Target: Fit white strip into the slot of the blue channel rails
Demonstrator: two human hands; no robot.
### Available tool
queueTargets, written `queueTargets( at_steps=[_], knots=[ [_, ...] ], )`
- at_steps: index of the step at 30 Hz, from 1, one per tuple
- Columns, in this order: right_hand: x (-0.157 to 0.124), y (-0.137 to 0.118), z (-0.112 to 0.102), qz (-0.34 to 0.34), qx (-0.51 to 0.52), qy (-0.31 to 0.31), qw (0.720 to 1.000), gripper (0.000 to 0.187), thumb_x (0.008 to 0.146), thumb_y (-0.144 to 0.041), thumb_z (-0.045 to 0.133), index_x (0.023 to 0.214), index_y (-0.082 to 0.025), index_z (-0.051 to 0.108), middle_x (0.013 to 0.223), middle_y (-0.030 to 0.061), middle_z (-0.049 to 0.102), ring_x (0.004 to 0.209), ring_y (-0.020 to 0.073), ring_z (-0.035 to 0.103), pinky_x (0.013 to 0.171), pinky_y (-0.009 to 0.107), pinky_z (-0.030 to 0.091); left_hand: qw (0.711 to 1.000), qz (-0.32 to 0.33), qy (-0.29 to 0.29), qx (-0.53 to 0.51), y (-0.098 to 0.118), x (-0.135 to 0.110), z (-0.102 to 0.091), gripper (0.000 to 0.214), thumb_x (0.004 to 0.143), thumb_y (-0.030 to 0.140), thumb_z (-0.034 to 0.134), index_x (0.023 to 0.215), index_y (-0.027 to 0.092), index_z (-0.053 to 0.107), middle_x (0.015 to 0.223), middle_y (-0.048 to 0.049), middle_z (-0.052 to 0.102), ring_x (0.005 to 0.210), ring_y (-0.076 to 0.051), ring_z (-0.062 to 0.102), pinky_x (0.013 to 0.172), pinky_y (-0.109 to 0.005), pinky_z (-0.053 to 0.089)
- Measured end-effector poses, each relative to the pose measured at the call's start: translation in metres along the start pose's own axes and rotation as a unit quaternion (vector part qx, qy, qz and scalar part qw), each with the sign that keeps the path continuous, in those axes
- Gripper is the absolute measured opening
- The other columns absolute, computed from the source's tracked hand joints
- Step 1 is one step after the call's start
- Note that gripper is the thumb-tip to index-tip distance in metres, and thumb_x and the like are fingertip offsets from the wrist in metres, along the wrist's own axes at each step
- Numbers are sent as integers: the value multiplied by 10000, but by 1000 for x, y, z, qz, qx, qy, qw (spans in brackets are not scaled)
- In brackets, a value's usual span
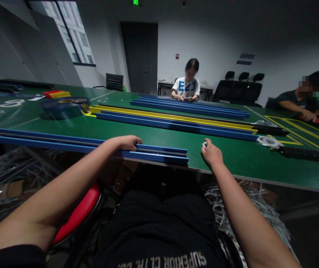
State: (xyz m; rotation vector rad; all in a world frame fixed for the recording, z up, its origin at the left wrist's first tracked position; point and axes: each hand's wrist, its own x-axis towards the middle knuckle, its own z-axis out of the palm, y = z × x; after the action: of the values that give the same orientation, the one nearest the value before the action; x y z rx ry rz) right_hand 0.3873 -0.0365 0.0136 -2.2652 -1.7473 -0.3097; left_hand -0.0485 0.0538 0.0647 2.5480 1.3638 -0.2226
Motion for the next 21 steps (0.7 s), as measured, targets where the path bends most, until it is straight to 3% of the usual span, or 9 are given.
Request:
queueTargets(
  at_steps=[5, 11, 15, 18, 21],
  knots=[
    [-6, -4, -7, -7, -45, 44, 998, 468, 973, -368, 339, 1392, -188, 442, 1113, 171, 647, 1031, 275, 555, 869, 385, 363, 997, -33, 65, -16, -1, -4, 12, 437, 683, 366, 564, 1096, 283, 682, 1007, 28, 718, 878, -178, 632, 691, -203, 447],
    [-5, -12, -12, 13, -83, -4, 996, 376, 945, -270, 352, 1172, -192, 641, 1084, 205, 643, 1100, 316, 485, 891, 448, 348, 996, -49, 68, -20, -4, -4, 13, 368, 691, 408, 566, 1015, 302, 704, 920, 26, 723, 810, -176, 624, 624, -217, 409],
    [12, -24, -12, -17, -60, -43, 997, 414, 893, -218, 432, 1254, -273, 626, 1070, 156, 649, 1035, 279, 541, 843, 374, 406, 996, -44, 76, -26, -7, -4, 13, 355, 690, 429, 576, 994, 303, 709, 885, 21, 720, 784, -176, 617, 620, -226, 401],
    [27, -44, -18, -74, -9, -49, 996, 448, 899, -256, 467, 1329, -333, 566, 1217, 95, 615, 1069, 250, 540, 888, 351, 413, 995, -40, 81, -29, -7, -5, 14, 335, 695, 419, 573, 979, 307, 711, 869, 22, 717, 762, -171, 614, 603, -229, 393],
    [30, -85, -29, -115, 56, -7, 992, 400, 970, -350, 359, 1280, -274, 600, 1332, 69, 566, 1150, 237, 504, 960, 343, 390, 996, -44, 79, -26, -7, -6, 14, 323, 697, 415, 572, 968, 308, 712, 872, 24, 720, 764, -168, 616, 601, -226, 391]
  ],
)
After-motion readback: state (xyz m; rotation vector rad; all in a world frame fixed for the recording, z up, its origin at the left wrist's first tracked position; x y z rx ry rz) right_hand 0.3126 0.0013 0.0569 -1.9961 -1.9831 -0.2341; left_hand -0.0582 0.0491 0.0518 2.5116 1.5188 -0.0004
